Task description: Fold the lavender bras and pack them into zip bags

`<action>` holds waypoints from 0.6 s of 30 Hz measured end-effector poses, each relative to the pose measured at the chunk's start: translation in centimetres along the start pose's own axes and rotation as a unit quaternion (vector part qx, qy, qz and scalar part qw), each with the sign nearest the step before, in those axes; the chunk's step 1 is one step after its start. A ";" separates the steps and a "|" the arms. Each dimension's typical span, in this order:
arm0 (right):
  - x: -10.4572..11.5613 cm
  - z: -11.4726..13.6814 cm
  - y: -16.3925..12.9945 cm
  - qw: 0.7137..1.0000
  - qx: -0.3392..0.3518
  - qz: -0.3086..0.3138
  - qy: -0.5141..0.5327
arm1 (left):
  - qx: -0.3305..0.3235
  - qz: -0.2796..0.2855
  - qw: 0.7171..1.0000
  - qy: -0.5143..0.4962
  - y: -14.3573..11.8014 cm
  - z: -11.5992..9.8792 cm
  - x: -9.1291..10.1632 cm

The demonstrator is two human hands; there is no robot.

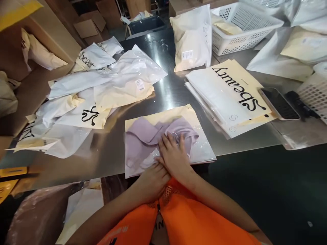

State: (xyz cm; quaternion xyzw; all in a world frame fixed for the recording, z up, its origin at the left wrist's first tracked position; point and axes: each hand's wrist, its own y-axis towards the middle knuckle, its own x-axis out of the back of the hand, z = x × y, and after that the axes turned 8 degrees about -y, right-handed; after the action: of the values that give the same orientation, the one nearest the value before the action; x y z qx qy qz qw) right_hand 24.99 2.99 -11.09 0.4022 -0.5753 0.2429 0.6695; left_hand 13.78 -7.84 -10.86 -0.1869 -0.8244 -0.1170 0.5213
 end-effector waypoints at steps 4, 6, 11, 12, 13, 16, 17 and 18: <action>-0.2 0.7 -0.4 0.997 0.050 0.038 0.038 | -0.056 -0.089 0.994 -0.038 -4.2 0.2 1.6; 1.0 -0.2 -0.6 0.992 0.059 0.002 0.108 | -0.029 -0.169 0.984 -0.040 -5.5 1.2 3.1; 3.4 -3.2 0.1 0.979 -0.009 -0.142 0.143 | 0.063 -0.300 0.951 0.048 -4.3 5.2 5.2; 3.2 -3.3 0.5 0.981 0.000 -0.145 0.128 | 0.071 -0.296 0.951 0.059 -3.4 5.9 5.1; 2.8 -3.3 0.9 0.985 0.017 -0.134 0.109 | 0.082 -0.283 0.953 0.065 -2.3 6.4 5.0; 0.7 -2.6 2.2 0.995 0.060 -0.065 0.036 | 0.147 -0.216 0.962 0.075 0.8 7.1 4.4; 0.1 -2.4 2.5 0.997 0.064 -0.049 0.011 | 0.171 -0.189 0.964 0.081 1.6 7.1 4.3; -0.4 -2.3 2.7 0.997 0.062 -0.042 -0.011 | 0.193 -0.166 0.964 0.083 2.1 7.0 4.2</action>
State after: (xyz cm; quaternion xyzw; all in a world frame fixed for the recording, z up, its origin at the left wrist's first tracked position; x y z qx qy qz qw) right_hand 24.05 6.43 -10.79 0.4692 -0.5489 0.2452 0.6469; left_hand 7.35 -2.45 -10.04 0.0668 -0.8048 -0.0559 0.5872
